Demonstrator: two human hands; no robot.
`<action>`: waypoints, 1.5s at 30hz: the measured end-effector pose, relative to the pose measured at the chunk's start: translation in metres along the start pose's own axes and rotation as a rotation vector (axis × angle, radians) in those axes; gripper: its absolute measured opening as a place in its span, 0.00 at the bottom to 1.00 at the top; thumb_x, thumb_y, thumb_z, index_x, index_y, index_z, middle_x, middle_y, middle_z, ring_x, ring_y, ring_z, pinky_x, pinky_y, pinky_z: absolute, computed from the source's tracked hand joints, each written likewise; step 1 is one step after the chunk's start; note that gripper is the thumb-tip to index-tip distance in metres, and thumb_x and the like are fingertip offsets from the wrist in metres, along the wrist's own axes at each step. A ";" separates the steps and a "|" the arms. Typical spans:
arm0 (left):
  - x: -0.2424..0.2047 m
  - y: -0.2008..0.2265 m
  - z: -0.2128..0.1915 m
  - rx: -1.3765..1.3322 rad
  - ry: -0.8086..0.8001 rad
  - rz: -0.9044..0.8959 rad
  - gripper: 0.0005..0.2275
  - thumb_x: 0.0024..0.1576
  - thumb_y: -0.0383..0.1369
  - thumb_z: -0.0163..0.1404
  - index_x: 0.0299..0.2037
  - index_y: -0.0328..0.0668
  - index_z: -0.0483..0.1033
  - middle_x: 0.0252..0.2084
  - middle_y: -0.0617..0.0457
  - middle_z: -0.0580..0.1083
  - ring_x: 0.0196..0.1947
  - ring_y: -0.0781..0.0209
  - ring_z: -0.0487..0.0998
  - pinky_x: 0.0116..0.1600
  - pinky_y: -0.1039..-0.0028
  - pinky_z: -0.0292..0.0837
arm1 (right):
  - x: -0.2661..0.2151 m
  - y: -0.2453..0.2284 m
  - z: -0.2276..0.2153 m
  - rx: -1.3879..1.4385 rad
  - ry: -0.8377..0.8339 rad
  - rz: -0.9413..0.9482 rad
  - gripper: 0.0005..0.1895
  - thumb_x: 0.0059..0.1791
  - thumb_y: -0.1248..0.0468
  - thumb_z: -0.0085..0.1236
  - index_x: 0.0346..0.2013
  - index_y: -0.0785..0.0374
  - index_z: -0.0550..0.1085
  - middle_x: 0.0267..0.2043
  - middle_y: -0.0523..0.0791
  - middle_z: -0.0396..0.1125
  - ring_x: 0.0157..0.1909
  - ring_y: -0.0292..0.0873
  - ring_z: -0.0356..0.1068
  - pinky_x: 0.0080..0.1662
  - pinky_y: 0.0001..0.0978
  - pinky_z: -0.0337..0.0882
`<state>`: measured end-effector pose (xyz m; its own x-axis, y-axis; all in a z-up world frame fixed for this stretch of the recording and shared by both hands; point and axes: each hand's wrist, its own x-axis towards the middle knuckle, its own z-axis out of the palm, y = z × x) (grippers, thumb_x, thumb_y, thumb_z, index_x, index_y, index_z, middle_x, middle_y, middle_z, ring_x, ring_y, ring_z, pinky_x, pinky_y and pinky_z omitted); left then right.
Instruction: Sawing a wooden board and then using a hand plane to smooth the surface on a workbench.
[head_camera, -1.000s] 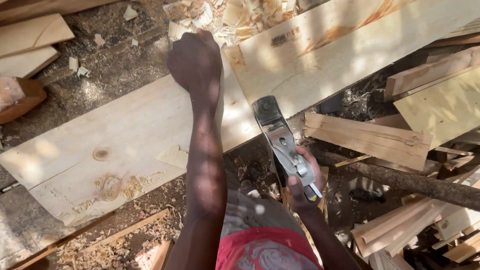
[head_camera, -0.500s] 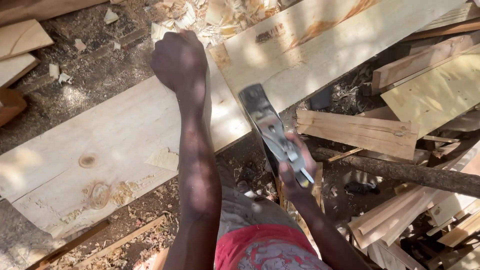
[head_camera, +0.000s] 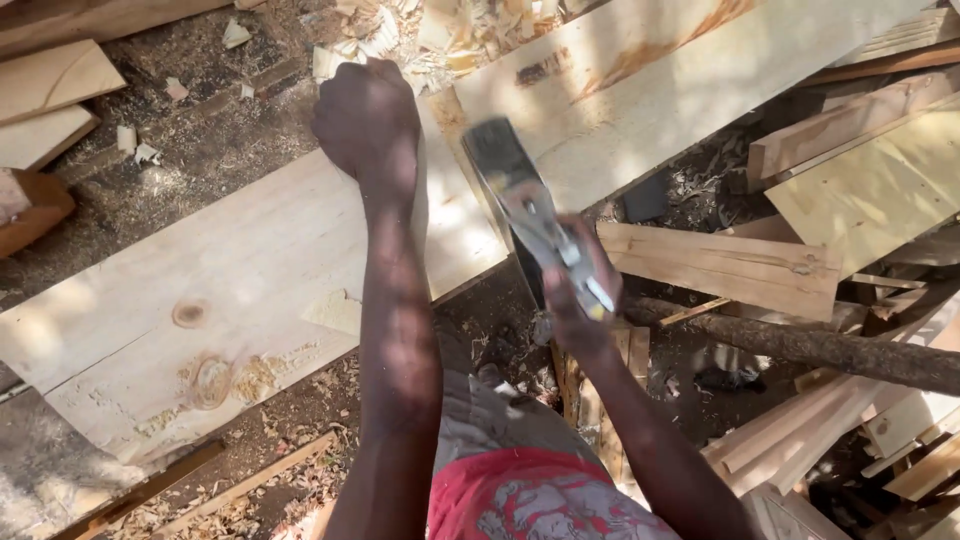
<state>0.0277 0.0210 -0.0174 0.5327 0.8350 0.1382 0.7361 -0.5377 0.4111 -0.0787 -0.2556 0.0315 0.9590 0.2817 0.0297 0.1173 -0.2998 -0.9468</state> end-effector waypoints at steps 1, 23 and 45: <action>0.002 0.000 -0.003 0.007 0.002 -0.009 0.20 0.61 0.39 0.40 0.16 0.44 0.74 0.13 0.54 0.69 0.11 0.57 0.70 0.15 0.65 0.58 | -0.024 -0.001 -0.005 0.003 -0.011 0.001 0.37 0.49 0.29 0.47 0.59 0.52 0.69 0.23 0.33 0.63 0.18 0.26 0.57 0.20 0.19 0.65; 0.010 0.014 -0.026 -0.007 -0.178 -0.001 0.18 0.62 0.37 0.43 0.19 0.41 0.76 0.13 0.48 0.71 0.14 0.62 0.76 0.18 0.77 0.64 | 0.059 0.015 0.003 0.163 0.212 -0.098 0.34 0.48 0.41 0.55 0.57 0.64 0.72 0.15 0.42 0.60 0.16 0.31 0.63 0.23 0.21 0.64; 0.013 0.014 -0.046 -0.082 -0.308 -0.073 0.19 0.62 0.37 0.44 0.20 0.41 0.80 0.13 0.44 0.72 0.17 0.55 0.80 0.20 0.72 0.71 | 0.180 -0.016 0.040 0.300 0.153 -0.301 0.16 0.56 0.59 0.51 0.57 0.59 0.74 0.13 0.42 0.60 0.14 0.35 0.65 0.21 0.21 0.62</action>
<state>0.0255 0.0298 0.0313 0.5899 0.7897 -0.1683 0.7479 -0.4558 0.4826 0.0822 -0.1639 0.0389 0.9235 0.1708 0.3435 0.3385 0.0586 -0.9392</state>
